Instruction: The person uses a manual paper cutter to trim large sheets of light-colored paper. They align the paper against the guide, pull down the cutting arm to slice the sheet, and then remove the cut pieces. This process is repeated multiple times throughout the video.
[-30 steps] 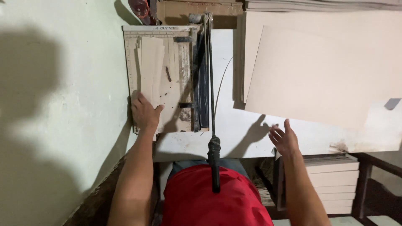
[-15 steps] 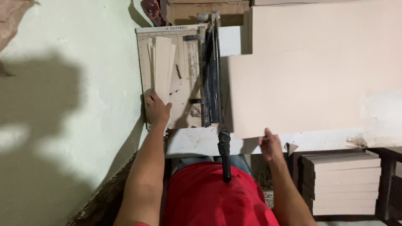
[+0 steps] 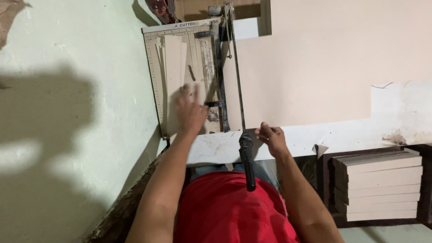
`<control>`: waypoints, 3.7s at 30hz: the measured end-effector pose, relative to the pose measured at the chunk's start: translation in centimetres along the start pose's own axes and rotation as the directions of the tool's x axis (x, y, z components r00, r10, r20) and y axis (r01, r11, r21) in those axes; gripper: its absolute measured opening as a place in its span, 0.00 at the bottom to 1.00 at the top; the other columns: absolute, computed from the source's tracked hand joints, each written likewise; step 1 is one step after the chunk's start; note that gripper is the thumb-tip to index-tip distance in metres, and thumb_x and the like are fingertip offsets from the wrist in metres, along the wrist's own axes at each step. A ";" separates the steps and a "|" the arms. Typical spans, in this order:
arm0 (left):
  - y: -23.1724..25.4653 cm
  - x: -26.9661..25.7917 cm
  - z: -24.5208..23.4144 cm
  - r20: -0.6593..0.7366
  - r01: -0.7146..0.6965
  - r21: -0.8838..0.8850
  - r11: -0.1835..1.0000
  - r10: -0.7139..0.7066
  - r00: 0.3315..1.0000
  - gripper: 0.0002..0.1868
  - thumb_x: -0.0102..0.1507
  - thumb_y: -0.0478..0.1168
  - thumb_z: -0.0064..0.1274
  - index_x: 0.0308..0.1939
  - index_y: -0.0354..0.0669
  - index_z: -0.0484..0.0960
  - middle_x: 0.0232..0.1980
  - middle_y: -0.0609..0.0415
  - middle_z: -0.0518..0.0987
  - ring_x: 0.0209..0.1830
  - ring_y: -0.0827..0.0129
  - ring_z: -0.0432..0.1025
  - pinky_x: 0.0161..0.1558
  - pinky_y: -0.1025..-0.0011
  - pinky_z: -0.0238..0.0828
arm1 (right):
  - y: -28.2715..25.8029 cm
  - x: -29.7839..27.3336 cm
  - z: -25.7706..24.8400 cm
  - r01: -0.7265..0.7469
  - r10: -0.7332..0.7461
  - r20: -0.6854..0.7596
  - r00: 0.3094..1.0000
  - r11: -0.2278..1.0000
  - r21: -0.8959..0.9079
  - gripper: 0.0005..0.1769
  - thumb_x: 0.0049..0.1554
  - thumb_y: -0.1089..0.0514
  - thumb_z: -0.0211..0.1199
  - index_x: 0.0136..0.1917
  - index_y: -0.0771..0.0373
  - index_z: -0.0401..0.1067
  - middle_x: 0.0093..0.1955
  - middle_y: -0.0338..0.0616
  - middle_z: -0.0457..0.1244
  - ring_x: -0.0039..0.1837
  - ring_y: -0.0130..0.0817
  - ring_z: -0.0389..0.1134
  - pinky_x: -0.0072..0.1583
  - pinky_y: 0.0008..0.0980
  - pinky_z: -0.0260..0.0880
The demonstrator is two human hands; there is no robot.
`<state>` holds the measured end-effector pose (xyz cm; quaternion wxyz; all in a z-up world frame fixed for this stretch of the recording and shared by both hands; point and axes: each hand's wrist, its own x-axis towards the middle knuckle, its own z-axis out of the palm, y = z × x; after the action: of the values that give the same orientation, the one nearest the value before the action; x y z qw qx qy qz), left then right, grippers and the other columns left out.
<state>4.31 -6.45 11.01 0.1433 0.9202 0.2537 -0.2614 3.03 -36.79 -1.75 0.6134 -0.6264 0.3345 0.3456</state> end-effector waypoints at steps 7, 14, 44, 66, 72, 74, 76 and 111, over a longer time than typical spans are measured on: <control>1.8 5.0 6.6 0.006 -0.308 -0.080 0.948 0.310 0.951 0.50 0.64 0.53 0.61 0.82 0.55 0.45 0.79 0.35 0.47 0.78 0.35 0.45 0.73 0.40 0.45 | -3.2 0.2 1.6 0.023 -0.021 0.029 0.999 0.997 -0.075 0.21 0.64 0.46 0.66 0.50 0.69 0.76 0.50 0.54 0.72 0.54 0.44 0.75 0.59 0.53 0.74; 4.1 7.8 8.2 0.162 -0.330 0.065 0.942 0.316 0.935 0.67 0.54 0.57 0.69 0.82 0.58 0.34 0.81 0.29 0.35 0.81 0.31 0.29 0.72 0.29 0.29 | -4.1 0.2 2.1 0.028 -0.028 0.001 1.000 0.979 -0.201 0.26 0.65 0.42 0.65 0.52 0.72 0.75 0.48 0.56 0.71 0.53 0.47 0.75 0.57 0.53 0.76; 5.0 7.5 7.1 0.259 -0.263 0.185 0.947 0.211 0.942 0.62 0.56 0.47 0.68 0.82 0.47 0.38 0.81 0.32 0.29 0.80 0.33 0.26 0.58 0.32 0.64 | 2.5 -14.1 8.5 0.245 -0.155 0.211 0.965 0.245 -0.938 0.47 0.61 0.56 0.51 0.84 0.63 0.29 0.33 0.59 0.69 0.35 0.59 0.74 0.39 0.50 0.69; 3.5 4.4 10.0 -0.221 -0.606 0.219 0.764 0.644 0.732 0.21 0.71 0.48 0.44 0.64 0.53 0.55 0.67 0.51 0.54 0.69 0.56 0.42 0.66 0.43 0.35 | -10.8 -21.4 5.9 0.195 0.062 0.329 0.942 0.698 -0.690 0.55 0.54 0.31 0.54 0.86 0.45 0.37 0.38 0.54 0.74 0.42 0.55 0.77 0.46 0.50 0.74; -1.1 3.9 15.4 -0.341 -0.835 0.473 0.282 0.932 0.122 0.18 0.59 0.38 0.52 0.15 0.57 0.69 0.22 0.58 0.67 0.27 0.60 0.60 0.37 0.57 0.61 | -1.1 -3.4 -1.2 0.020 -0.026 -0.108 0.994 0.999 -0.050 0.30 0.65 0.40 0.60 0.73 0.54 0.57 0.51 0.56 0.68 0.43 0.50 0.74 0.44 0.44 0.78; -4.1 3.5 13.0 -0.099 -0.806 0.528 0.269 0.961 0.256 0.15 0.57 0.35 0.52 0.17 0.59 0.76 0.21 0.60 0.73 0.22 0.62 0.65 0.31 0.57 0.62 | -1.6 -1.0 -1.8 -0.007 0.023 -0.161 0.987 0.995 0.098 0.42 0.63 0.36 0.63 0.78 0.53 0.45 0.59 0.56 0.64 0.51 0.50 0.72 0.53 0.47 0.76; -6.3 3.8 11.2 0.144 -0.781 0.576 0.241 0.911 0.387 0.15 0.54 0.33 0.53 0.18 0.62 0.82 0.20 0.61 0.79 0.18 0.63 0.69 0.25 0.57 0.62 | -2.4 0.8 -2.0 -0.030 0.083 -0.206 0.975 0.969 0.247 0.55 0.62 0.32 0.66 0.83 0.53 0.33 0.68 0.55 0.60 0.58 0.51 0.69 0.62 0.50 0.74; 4.5 8.0 9.4 0.268 -0.292 0.222 0.930 0.230 0.936 0.66 0.55 0.51 0.68 0.82 0.46 0.33 0.80 0.27 0.28 0.79 0.27 0.23 0.67 0.23 0.39 | 6.0 -8.8 7.5 0.307 -0.247 0.253 0.936 0.212 -0.928 0.46 0.62 0.58 0.50 0.85 0.56 0.28 0.52 0.67 0.68 0.50 0.69 0.73 0.52 0.63 0.74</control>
<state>8.74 -10.80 -0.57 0.0851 0.9187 0.0729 -0.3788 -6.94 -29.45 2.35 0.1699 -0.9075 -0.0744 0.3768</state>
